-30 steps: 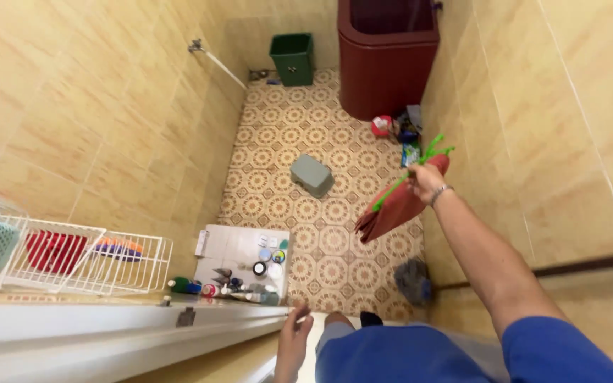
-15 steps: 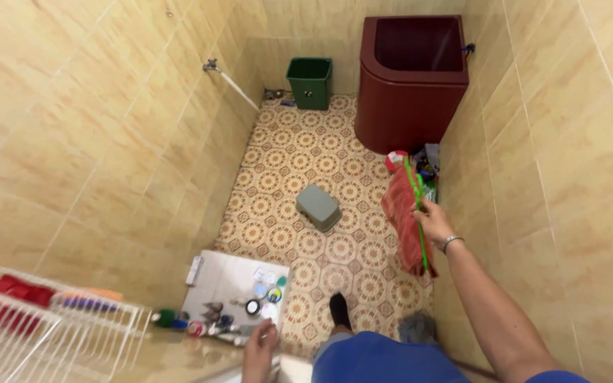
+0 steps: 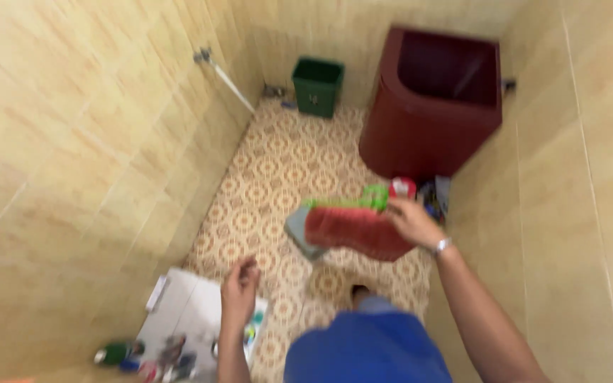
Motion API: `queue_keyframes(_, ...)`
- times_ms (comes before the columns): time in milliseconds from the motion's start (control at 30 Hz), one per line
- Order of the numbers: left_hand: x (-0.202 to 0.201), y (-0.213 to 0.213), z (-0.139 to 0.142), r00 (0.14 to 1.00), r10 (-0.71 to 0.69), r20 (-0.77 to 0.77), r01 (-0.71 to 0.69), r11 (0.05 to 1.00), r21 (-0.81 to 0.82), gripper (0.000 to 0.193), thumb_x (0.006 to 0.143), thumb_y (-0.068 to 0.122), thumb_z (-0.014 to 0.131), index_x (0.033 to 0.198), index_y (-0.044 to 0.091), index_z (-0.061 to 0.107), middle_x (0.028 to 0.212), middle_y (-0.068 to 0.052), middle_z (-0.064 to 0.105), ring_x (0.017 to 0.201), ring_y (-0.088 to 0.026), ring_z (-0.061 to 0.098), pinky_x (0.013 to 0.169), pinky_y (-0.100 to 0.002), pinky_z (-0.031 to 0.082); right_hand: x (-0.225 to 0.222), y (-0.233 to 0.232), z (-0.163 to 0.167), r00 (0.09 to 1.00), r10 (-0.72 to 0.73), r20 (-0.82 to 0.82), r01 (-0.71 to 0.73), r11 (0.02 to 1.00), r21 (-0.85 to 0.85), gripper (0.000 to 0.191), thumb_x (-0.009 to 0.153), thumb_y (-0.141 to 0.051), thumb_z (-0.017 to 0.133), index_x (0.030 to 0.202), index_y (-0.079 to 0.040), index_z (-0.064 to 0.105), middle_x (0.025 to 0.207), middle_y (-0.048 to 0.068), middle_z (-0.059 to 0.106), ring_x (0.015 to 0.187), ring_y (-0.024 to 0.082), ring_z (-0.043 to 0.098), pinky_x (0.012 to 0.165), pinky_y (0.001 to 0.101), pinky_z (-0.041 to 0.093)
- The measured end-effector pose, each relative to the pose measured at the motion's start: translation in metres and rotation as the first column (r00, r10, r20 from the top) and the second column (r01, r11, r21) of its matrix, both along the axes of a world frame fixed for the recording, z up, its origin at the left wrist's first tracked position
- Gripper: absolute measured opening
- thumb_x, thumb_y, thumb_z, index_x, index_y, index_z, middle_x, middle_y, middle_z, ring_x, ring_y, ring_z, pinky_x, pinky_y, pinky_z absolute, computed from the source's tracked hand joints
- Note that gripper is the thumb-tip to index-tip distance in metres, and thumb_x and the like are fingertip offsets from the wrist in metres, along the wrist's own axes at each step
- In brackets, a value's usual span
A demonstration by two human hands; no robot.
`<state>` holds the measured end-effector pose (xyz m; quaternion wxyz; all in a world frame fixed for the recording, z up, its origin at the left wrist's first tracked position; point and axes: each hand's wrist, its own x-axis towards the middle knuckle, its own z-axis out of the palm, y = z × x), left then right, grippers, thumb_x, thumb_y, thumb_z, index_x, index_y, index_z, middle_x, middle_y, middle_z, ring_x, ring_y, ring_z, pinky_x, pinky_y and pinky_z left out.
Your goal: The person folds a pink towel by hand, shaking it out and aligning the edges, then hangs it on a green hanger in the bathroom. They then arrange toiletry bottles and containers on a small white shelf and place a round container onto a wall-mounted wire rack.
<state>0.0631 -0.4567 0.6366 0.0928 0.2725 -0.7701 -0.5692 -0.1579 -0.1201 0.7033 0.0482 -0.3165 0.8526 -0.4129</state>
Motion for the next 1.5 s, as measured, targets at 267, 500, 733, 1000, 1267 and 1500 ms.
queue_keyframes(267, -0.129, 0.024, 0.028, 0.996, -0.089, 0.031, 0.092, 0.863, -0.497, 0.082, 0.071, 0.032, 0.083, 0.145, 0.008, 0.056, 0.152, -0.024, 0.047, 0.133, -0.042, 0.047, 0.105, -0.051, 0.038, -0.144, -0.1, -0.029, 0.934, 0.354, -0.058, -0.333, 0.916, 0.224, 0.023, 0.085, -0.031, 0.074, 0.1, -0.016, 0.081, 0.08, 0.007, 0.066, 0.078, 0.023, 0.058, 0.079, 0.0416, 0.041)
queue_keyframes(500, -0.201, 0.051, 0.022, 0.991, 0.13, 0.012, -0.112, 0.896, -0.43, 0.023, 0.103, 0.03, 0.061, 0.114, 0.011, 0.068, 0.12, -0.009, 0.071, 0.117, -0.027, 0.065, 0.104, -0.041, 0.052, -0.267, -0.202, -0.033, 0.669, 0.743, -0.007, -0.73, 0.659, 0.18, 0.02, 0.081, -0.03, 0.079, 0.092, -0.014, 0.081, 0.074, 0.006, 0.064, 0.071, 0.023, 0.058, 0.084, 0.0407, 0.039)
queue_keyframes(733, -0.207, 0.09, 0.053, 0.691, 0.712, -0.124, -0.656, 0.546, -0.521, 0.017, 0.097, 0.021, 0.058, 0.1, 0.009, 0.07, 0.096, -0.012, 0.073, 0.092, -0.032, 0.069, 0.083, -0.05, 0.046, -0.265, -0.295, -0.002, 0.423, 0.869, 0.259, -0.891, 0.45, -0.055, 0.034, 0.089, -0.025, 0.073, 0.117, -0.008, 0.069, 0.099, 0.009, 0.074, 0.092, 0.018, 0.071, 0.083, 0.0351, 0.055)
queue_keyframes(1000, -0.105, 0.068, 0.068, 0.233, 0.962, -0.142, -0.832, 0.122, -0.542, 0.021, 0.096, 0.027, 0.06, 0.097, 0.01, 0.072, 0.092, -0.016, 0.073, 0.081, -0.038, 0.069, 0.073, -0.048, 0.054, -0.227, -0.335, -0.006, 0.374, 0.781, 0.5, -0.853, 0.501, -0.145, 0.05, 0.093, -0.018, 0.067, 0.14, -0.009, 0.054, 0.128, 0.013, 0.065, 0.114, 0.023, 0.067, 0.094, 0.0344, 0.057)
queue_keyframes(1267, 0.027, 0.023, 0.047, 0.018, 0.995, -0.095, -0.792, -0.043, -0.609, 0.025, 0.101, 0.031, 0.058, 0.102, 0.011, 0.073, 0.09, -0.02, 0.073, 0.084, -0.041, 0.069, 0.072, -0.051, 0.052, -0.183, -0.335, -0.044, 0.526, 0.639, 0.561, -0.774, 0.633, 0.005, 0.059, 0.092, -0.023, 0.065, 0.147, -0.009, 0.047, 0.134, 0.014, 0.062, 0.115, 0.025, 0.066, 0.094, 0.0394, 0.054)
queue_keyframes(1500, 0.12, -0.027, 0.024, -0.094, 0.995, 0.02, -0.836, -0.068, -0.544, 0.031, 0.101, 0.037, 0.057, 0.107, 0.013, 0.075, 0.09, -0.022, 0.073, 0.084, -0.043, 0.069, 0.075, -0.053, 0.052, -0.1, -0.365, -0.027, 0.523, 0.66, 0.539, -0.824, 0.553, 0.123, 0.066, 0.089, -0.025, 0.068, 0.148, -0.012, 0.043, 0.136, 0.014, 0.058, 0.115, 0.026, 0.065, 0.09, 0.0405, 0.057)
